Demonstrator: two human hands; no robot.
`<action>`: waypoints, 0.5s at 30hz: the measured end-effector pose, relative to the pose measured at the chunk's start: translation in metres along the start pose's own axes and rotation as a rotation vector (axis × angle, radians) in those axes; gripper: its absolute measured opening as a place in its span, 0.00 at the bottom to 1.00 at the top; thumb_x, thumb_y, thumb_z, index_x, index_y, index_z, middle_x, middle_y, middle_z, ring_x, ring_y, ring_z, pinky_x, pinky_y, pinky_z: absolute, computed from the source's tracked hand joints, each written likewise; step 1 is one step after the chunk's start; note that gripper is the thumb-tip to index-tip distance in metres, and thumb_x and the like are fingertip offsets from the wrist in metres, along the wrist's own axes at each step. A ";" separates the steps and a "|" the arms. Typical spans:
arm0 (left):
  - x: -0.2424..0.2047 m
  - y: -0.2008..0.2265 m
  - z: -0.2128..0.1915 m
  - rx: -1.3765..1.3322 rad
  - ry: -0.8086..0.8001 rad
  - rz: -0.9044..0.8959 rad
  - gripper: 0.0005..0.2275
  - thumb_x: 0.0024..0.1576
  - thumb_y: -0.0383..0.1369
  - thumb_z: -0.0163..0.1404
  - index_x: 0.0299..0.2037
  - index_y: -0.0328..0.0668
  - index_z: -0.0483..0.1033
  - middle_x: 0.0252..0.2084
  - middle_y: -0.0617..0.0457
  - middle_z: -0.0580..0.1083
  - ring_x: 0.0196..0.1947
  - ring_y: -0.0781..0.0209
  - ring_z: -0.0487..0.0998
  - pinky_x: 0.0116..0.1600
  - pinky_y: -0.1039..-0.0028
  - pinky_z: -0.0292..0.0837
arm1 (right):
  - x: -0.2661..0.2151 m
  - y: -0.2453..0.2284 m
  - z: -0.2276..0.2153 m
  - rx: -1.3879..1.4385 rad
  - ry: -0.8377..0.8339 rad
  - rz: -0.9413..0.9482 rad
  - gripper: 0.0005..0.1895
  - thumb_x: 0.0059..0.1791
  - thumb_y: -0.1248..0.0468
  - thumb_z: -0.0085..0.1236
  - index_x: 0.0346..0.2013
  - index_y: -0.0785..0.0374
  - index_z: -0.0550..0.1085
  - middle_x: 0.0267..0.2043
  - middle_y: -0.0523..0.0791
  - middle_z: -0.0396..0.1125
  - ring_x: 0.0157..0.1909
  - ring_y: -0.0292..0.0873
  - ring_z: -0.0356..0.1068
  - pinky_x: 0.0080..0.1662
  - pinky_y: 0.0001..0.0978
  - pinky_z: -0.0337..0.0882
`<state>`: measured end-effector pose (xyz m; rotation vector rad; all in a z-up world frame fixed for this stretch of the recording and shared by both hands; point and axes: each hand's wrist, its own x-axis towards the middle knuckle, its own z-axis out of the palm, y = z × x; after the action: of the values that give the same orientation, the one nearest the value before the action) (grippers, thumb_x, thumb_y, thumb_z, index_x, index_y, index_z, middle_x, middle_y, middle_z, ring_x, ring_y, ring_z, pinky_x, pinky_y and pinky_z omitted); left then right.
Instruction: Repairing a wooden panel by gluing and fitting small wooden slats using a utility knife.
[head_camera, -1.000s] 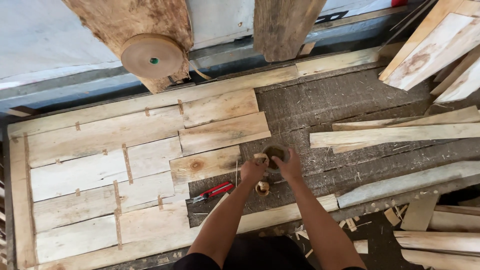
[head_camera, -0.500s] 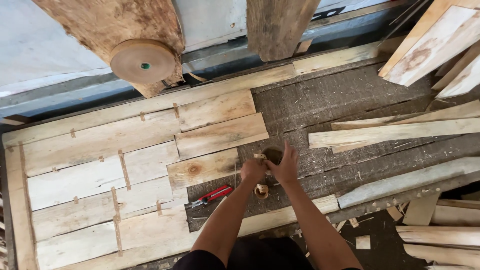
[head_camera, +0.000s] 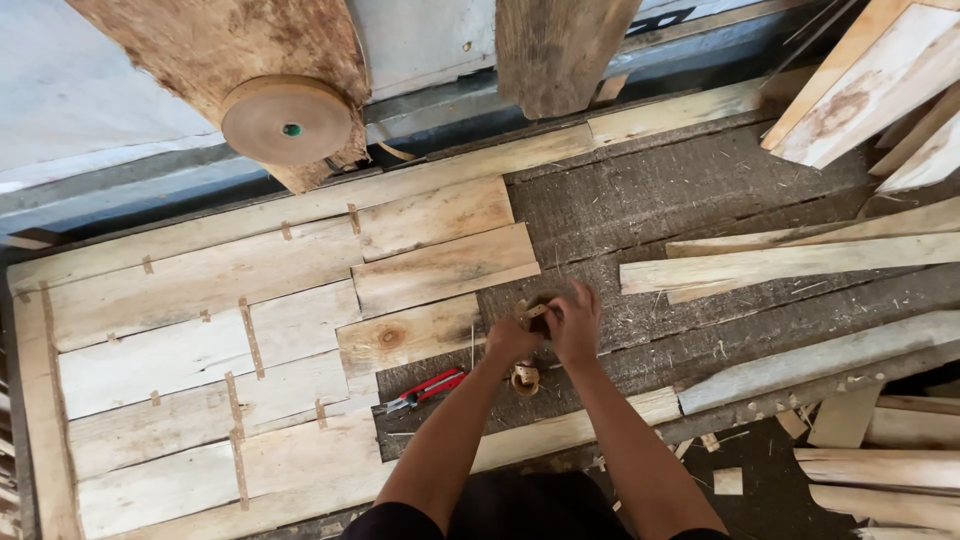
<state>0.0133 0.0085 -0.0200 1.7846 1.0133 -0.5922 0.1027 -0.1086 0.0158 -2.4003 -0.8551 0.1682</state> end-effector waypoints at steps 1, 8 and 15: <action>-0.006 0.005 -0.003 0.000 0.001 0.002 0.22 0.49 0.50 0.59 0.32 0.32 0.87 0.29 0.44 0.83 0.34 0.56 0.86 0.46 0.66 0.82 | 0.000 0.001 0.000 -0.001 0.002 -0.001 0.07 0.45 0.63 0.67 0.37 0.59 0.80 0.71 0.49 0.57 0.76 0.62 0.48 0.69 0.60 0.54; -0.024 0.009 0.009 -0.060 0.465 0.065 0.26 0.50 0.52 0.62 0.43 0.34 0.74 0.37 0.40 0.80 0.39 0.42 0.81 0.42 0.54 0.76 | -0.003 0.040 0.027 0.130 0.065 0.241 0.07 0.45 0.61 0.68 0.34 0.58 0.81 0.72 0.52 0.57 0.74 0.61 0.47 0.69 0.58 0.54; -0.039 0.022 0.013 -0.739 0.245 0.306 0.18 0.55 0.37 0.60 0.47 0.32 0.71 0.37 0.44 0.80 0.31 0.59 0.82 0.30 0.69 0.78 | 0.000 0.029 0.012 0.296 0.063 0.378 0.12 0.44 0.57 0.69 0.32 0.63 0.81 0.71 0.53 0.57 0.73 0.60 0.49 0.69 0.58 0.51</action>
<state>0.0118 -0.0218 0.0151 1.3125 0.9293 0.1917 0.1144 -0.1211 -0.0109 -2.2470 -0.3132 0.3376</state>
